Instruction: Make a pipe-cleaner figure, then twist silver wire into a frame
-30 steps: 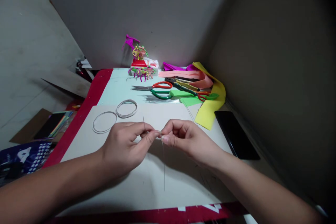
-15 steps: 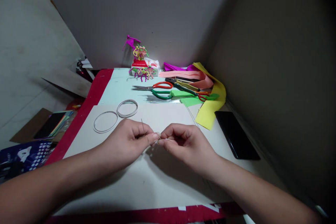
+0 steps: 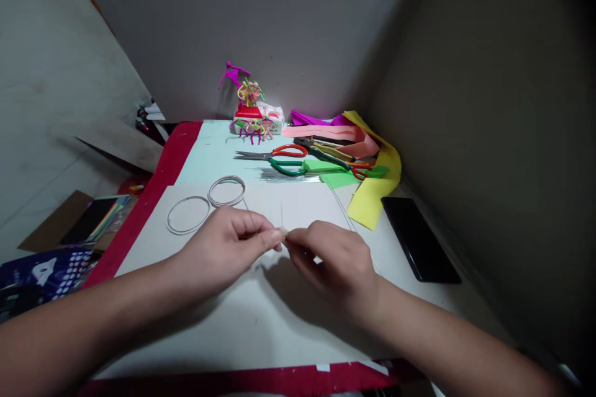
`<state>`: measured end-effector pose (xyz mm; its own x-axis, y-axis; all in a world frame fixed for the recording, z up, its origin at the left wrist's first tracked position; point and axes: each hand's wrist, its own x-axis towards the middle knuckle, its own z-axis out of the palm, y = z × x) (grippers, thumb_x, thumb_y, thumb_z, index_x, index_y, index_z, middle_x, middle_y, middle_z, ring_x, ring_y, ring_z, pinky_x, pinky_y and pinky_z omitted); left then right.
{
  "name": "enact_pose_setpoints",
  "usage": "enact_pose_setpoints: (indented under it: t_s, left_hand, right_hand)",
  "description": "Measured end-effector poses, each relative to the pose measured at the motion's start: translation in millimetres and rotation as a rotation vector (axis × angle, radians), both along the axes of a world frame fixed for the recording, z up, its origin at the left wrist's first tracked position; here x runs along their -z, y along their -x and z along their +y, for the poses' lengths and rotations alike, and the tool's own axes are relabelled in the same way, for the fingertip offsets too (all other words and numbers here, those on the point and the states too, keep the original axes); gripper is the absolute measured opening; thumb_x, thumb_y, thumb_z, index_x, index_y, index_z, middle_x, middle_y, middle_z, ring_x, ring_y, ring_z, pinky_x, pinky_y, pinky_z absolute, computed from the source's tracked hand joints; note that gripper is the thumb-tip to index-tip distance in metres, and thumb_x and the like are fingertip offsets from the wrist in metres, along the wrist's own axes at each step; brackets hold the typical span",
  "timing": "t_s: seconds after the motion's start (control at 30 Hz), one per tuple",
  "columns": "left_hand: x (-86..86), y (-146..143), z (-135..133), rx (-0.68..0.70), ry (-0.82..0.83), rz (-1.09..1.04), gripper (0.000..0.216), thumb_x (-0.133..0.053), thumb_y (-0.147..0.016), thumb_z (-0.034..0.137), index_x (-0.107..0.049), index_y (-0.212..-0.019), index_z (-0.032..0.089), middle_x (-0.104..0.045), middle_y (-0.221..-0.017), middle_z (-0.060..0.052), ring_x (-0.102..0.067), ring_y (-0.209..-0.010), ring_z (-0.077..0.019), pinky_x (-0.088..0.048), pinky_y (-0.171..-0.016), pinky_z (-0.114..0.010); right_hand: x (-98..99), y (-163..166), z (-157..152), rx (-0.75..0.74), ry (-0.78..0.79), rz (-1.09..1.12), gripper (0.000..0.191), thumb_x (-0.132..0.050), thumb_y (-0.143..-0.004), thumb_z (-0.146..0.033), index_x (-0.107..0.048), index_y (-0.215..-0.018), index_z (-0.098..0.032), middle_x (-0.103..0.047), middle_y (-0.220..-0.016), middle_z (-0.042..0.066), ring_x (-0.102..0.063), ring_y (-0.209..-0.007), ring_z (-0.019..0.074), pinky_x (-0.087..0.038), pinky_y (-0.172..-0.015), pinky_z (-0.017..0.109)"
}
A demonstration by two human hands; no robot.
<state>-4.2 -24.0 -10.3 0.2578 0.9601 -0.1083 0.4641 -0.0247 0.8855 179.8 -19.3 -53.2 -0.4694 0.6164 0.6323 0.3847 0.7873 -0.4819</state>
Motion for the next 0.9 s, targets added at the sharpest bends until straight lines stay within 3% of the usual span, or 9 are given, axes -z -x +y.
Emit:
enact_pose_setpoints:
  t_s: [0.13,0.23,0.4,0.5,0.67,0.9]
  left_hand:
    - [9.2,-1.2,-7.4,-0.11,-0.423,0.107,0.018,-0.058,-0.081,0.026,-0.069,-0.07,0.016,-0.063,-0.057,0.001,-0.053,-0.053,-0.0104,-0.039,-0.05,-0.02]
    - [14.4,-1.5,-9.6,-0.128,-0.666,0.213,0.014,-0.061,-0.079,0.021,-0.068,-0.068,0.016,-0.057,-0.05,0.003,-0.048,-0.046,-0.008,-0.036,-0.047,-0.02]
    - [13.8,-1.2,-6.7,-0.106,-0.737,0.245,0.014,-0.061,-0.079,0.018,-0.067,-0.066,0.015,-0.058,-0.05,0.003,-0.048,-0.045,-0.0076,-0.037,-0.046,-0.019]
    - [9.3,0.1,-4.2,-0.089,-0.613,0.21,0.015,-0.061,-0.079,0.021,-0.069,-0.068,0.015,-0.064,-0.053,0.0,-0.053,-0.047,-0.0096,-0.039,-0.046,-0.019]
    - [0.8,-0.3,-2.6,-0.074,-0.404,0.102,0.018,-0.061,-0.079,0.023,-0.07,-0.064,0.016,-0.068,-0.057,0.0,-0.058,-0.052,-0.0112,-0.041,-0.047,-0.018]
    - [-5.2,-2.4,2.1,-0.133,-0.112,-0.139,0.018,-0.065,-0.074,0.025,-0.066,-0.059,0.017,-0.06,-0.051,0.004,-0.048,-0.049,-0.0068,-0.036,-0.045,-0.014]
  right_hand:
    - [-15.0,4.6,2.9,-0.015,0.644,0.149,0.014,-0.057,-0.083,-0.024,-0.055,-0.072,-0.016,-0.049,-0.062,-0.003,-0.04,-0.054,0.0072,-0.033,-0.05,0.02]
    - [-20.9,4.1,7.3,-0.158,1.068,0.266,0.019,-0.057,-0.083,-0.03,-0.061,-0.075,-0.013,-0.048,-0.061,-0.003,-0.037,-0.054,0.0066,-0.029,-0.048,0.02]
    - [-16.6,-0.5,11.3,-0.328,1.465,0.531,0.019,-0.062,-0.08,-0.028,-0.067,-0.09,-0.013,-0.031,-0.051,-0.008,-0.02,-0.046,0.0049,-0.012,-0.044,0.022]
    - [-14.7,1.1,9.3,-0.349,1.552,0.651,0.017,-0.065,-0.077,-0.025,-0.068,-0.089,-0.013,-0.032,-0.052,-0.008,-0.021,-0.047,0.0046,-0.013,-0.045,0.023]
    - [-12.6,7.3,5.3,-0.292,1.524,0.753,0.018,-0.068,-0.075,-0.025,-0.069,-0.091,-0.015,-0.035,-0.051,-0.008,-0.023,-0.046,0.0041,-0.015,-0.045,0.023]
    - [-8.7,7.1,4.7,-0.225,1.428,0.801,0.014,-0.07,-0.073,-0.022,-0.071,-0.087,-0.019,-0.04,-0.052,-0.007,-0.027,-0.049,0.0043,-0.017,-0.048,0.023]
